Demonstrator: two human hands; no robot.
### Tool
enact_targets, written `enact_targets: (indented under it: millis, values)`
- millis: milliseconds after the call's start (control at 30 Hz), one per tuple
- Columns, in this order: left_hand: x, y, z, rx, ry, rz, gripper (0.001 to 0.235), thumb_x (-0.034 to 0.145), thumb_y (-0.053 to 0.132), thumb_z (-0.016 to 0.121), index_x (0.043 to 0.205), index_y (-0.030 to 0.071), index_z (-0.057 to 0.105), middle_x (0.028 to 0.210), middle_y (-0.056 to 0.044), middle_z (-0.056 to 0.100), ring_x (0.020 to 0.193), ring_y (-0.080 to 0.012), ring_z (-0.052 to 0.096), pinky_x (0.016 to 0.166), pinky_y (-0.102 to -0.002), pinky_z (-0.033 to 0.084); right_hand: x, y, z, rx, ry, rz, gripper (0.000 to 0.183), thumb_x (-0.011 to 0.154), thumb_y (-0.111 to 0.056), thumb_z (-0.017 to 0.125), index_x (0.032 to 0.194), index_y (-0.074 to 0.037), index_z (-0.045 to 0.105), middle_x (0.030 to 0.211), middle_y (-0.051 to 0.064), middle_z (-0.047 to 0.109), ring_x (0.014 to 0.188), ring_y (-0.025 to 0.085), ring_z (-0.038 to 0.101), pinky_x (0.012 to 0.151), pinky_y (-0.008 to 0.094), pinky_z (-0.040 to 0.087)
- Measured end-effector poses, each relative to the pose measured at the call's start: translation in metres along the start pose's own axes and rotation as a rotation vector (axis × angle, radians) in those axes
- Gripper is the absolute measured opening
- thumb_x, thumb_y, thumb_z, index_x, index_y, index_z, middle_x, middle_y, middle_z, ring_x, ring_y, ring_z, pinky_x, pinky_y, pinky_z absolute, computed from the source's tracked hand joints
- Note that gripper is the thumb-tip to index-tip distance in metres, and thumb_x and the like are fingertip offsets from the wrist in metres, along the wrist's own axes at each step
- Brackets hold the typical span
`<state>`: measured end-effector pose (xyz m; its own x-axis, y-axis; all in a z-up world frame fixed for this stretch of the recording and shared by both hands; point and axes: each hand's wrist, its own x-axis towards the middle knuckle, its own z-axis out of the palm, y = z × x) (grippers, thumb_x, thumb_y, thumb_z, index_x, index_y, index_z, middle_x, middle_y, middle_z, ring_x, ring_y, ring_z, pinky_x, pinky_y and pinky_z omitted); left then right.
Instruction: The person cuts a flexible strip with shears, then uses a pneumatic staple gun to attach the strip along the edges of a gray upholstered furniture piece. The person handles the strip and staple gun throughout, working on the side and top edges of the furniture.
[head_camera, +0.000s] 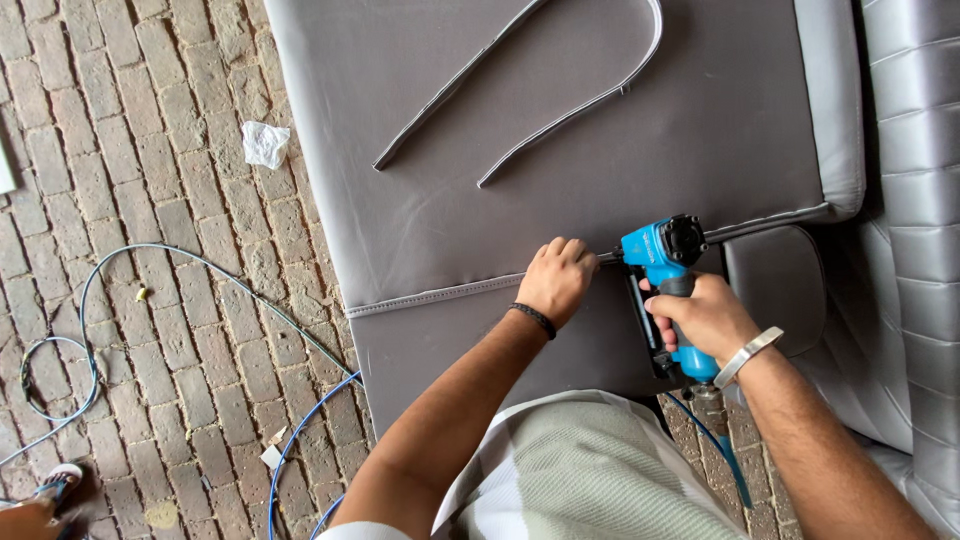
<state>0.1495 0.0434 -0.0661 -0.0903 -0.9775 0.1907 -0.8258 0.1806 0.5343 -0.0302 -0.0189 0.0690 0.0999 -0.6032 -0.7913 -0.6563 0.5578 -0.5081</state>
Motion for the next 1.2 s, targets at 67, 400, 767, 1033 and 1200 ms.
enact_targets:
  millis: [67,400,767,1033,1200]
  values:
    - [-0.009,-0.007,-0.004,-0.023,0.023,-0.015,0.01,0.094,0.016,0.066,0.1,0.011,0.071,0.104,-0.005,0.063,0.099,-0.023,0.058,0.091,-0.037,0.05,-0.002,0.001,0.01,0.027,-0.023,-0.044,0.022,0.082,-0.005,0.067,0.103,-0.004,0.071,0.06,0.007,0.059,0.046,0.018,0.055,0.046,0.035,0.049]
    - [-0.04,-0.032,-0.025,0.069,0.06,0.014,0.013,0.098,0.022,0.065,0.101,0.011,0.071,0.103,-0.003,0.062,0.097,-0.0215,0.057,0.087,-0.037,0.05,-0.01,-0.003,0.039,0.119,-0.086,-0.043,0.02,0.083,-0.007,0.067,0.102,-0.006,0.072,0.058,0.006,0.056,0.044,0.016,0.053,0.045,0.034,0.048]
    - [-0.067,-0.054,-0.049,0.066,0.107,0.006,0.01,0.096,0.021,0.068,0.098,0.013,0.072,0.1,-0.002,0.061,0.095,-0.0203,0.057,0.084,-0.036,0.05,-0.021,-0.01,0.077,0.016,-0.084,-0.121,0.024,0.082,-0.006,0.067,0.105,-0.003,0.072,0.058,0.007,0.058,0.044,0.017,0.055,0.045,0.035,0.048]
    - [-0.084,-0.066,-0.061,0.076,0.16,0.034,0.01,0.096,0.021,0.069,0.098,0.012,0.072,0.101,-0.003,0.061,0.095,-0.0212,0.057,0.083,-0.036,0.05,-0.031,-0.014,0.101,0.007,-0.072,-0.116,0.021,0.082,-0.006,0.067,0.102,-0.002,0.071,0.057,0.007,0.057,0.044,0.017,0.055,0.044,0.035,0.048]
    - [-0.095,-0.073,-0.066,0.085,0.133,0.017,0.01,0.097,0.021,0.067,0.098,0.013,0.071,0.102,-0.003,0.062,0.098,-0.0211,0.058,0.086,-0.036,0.051,-0.034,-0.012,0.124,-0.068,-0.068,-0.136,0.019,0.083,-0.006,0.066,0.1,0.0,0.072,0.058,0.007,0.061,0.045,0.016,0.057,0.045,0.034,0.049]
